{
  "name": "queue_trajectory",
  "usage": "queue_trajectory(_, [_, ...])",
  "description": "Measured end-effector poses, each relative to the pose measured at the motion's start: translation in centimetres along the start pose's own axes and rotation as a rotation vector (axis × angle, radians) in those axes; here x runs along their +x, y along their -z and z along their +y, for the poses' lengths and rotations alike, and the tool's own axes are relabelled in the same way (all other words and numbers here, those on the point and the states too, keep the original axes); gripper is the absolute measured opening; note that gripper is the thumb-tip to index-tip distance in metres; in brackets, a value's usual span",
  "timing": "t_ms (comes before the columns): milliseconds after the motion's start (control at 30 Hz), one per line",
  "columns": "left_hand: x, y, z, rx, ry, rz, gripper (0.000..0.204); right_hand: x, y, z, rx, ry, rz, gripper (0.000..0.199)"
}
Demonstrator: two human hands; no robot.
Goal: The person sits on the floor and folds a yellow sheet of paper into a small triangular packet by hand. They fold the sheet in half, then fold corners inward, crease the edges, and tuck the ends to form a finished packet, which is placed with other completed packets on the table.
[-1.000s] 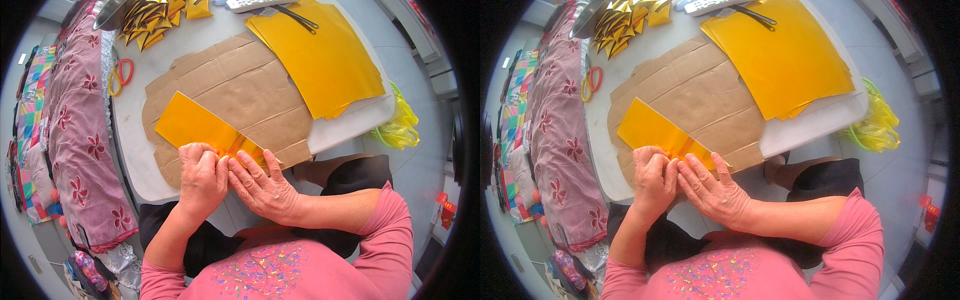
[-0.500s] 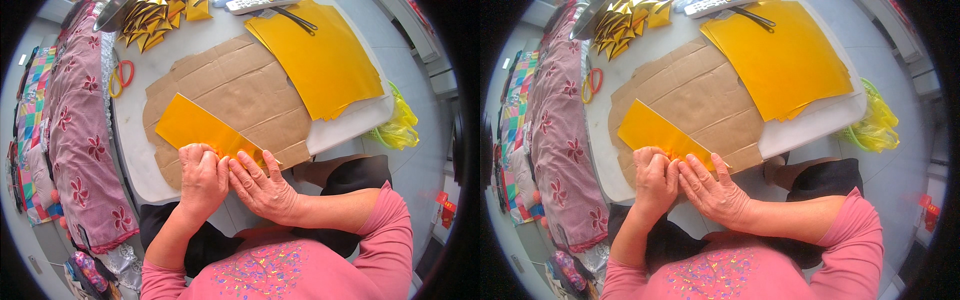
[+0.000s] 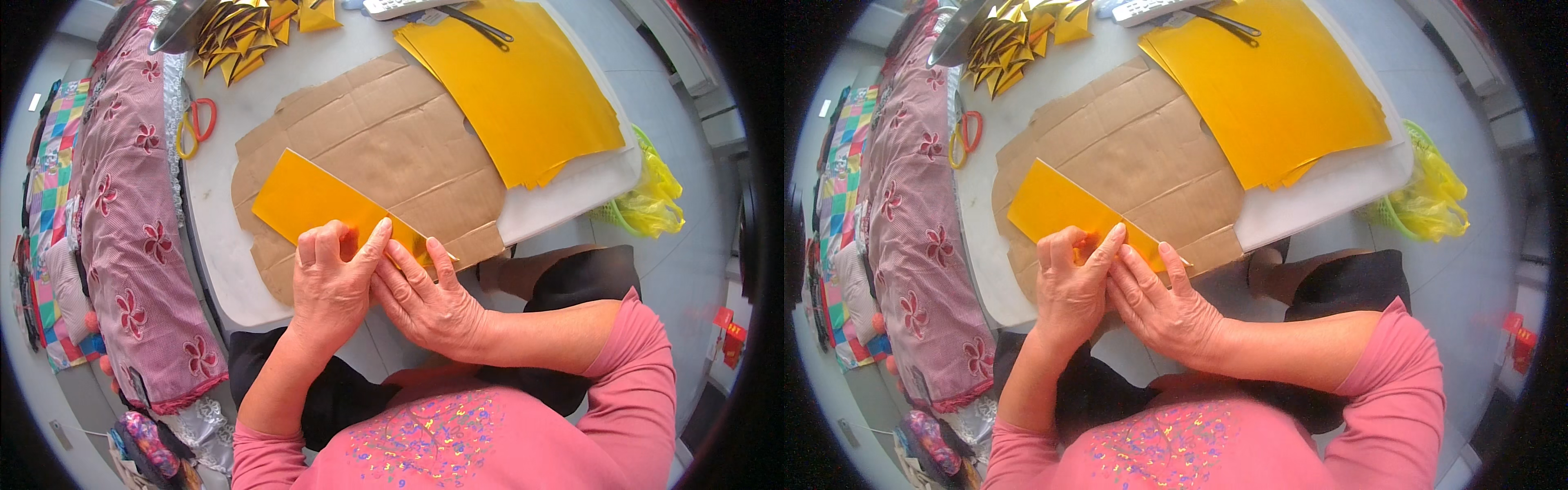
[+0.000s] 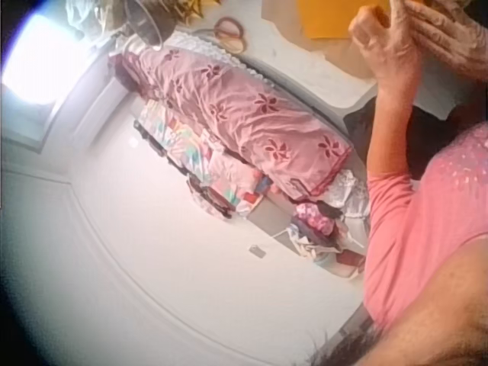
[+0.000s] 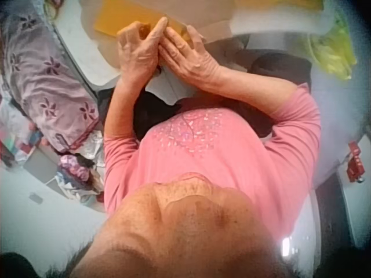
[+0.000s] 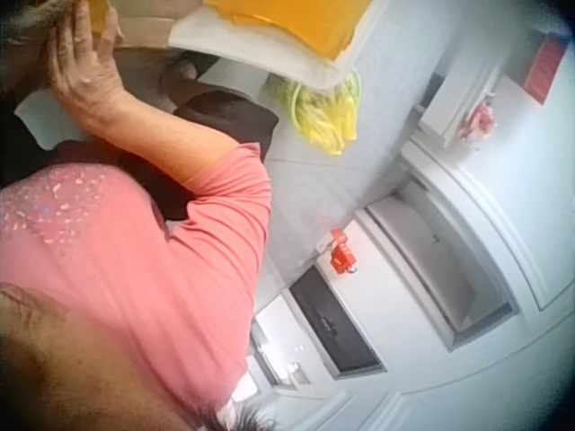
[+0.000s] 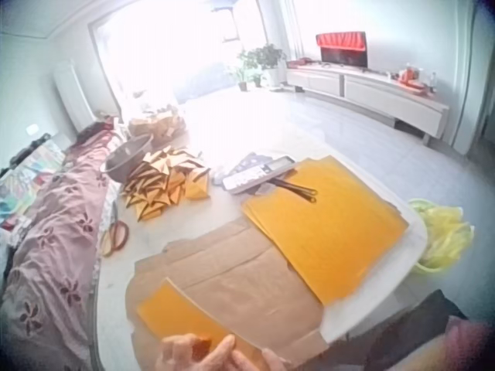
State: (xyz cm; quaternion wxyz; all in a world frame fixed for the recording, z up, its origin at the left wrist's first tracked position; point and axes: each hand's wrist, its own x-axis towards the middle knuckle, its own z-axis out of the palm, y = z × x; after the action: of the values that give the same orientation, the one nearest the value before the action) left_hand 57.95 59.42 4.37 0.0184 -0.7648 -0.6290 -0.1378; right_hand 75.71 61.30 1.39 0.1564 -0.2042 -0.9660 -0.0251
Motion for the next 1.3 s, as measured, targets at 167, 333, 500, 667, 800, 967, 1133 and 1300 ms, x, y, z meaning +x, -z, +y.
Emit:
queue_trajectory(167, [0.2,0.4,0.1,0.028,-0.007,-0.019,0.054,0.0,0.1,0.0,0.016,-0.007,-0.001,0.051])
queue_trajectory(333, [0.5,0.8,0.4,0.013,0.004,-0.020,0.051,-0.8,0.7,0.2,0.091,-0.028,-0.002,0.048])
queue_trajectory(500, [0.4,0.3,0.0,0.049,-0.030,0.011,0.044,-2.0,1.9,0.6,0.002,-0.032,0.001,0.044])
queue_trajectory(667, [0.4,0.4,0.1,0.061,-0.035,0.013,0.040,-2.9,2.3,0.8,-0.116,-0.050,-0.007,0.040])
queue_trajectory(800, [0.4,0.6,0.1,0.065,-0.030,0.003,0.039,-3.4,3.2,0.7,-0.180,-0.079,-0.061,0.041])
queue_trajectory(967, [0.2,0.8,0.2,0.037,-0.003,-0.008,0.041,-2.8,4.7,0.7,-0.097,-0.162,-0.096,0.059])
queue_trajectory(1133, [0.0,0.7,0.1,0.027,0.008,-0.009,0.042,-1.1,4.6,0.7,0.033,-0.091,0.023,0.087])
queue_trajectory(1300, [0.0,0.7,0.1,-0.020,0.011,0.034,0.044,0.3,2.2,0.8,0.191,-0.021,-0.039,0.105])
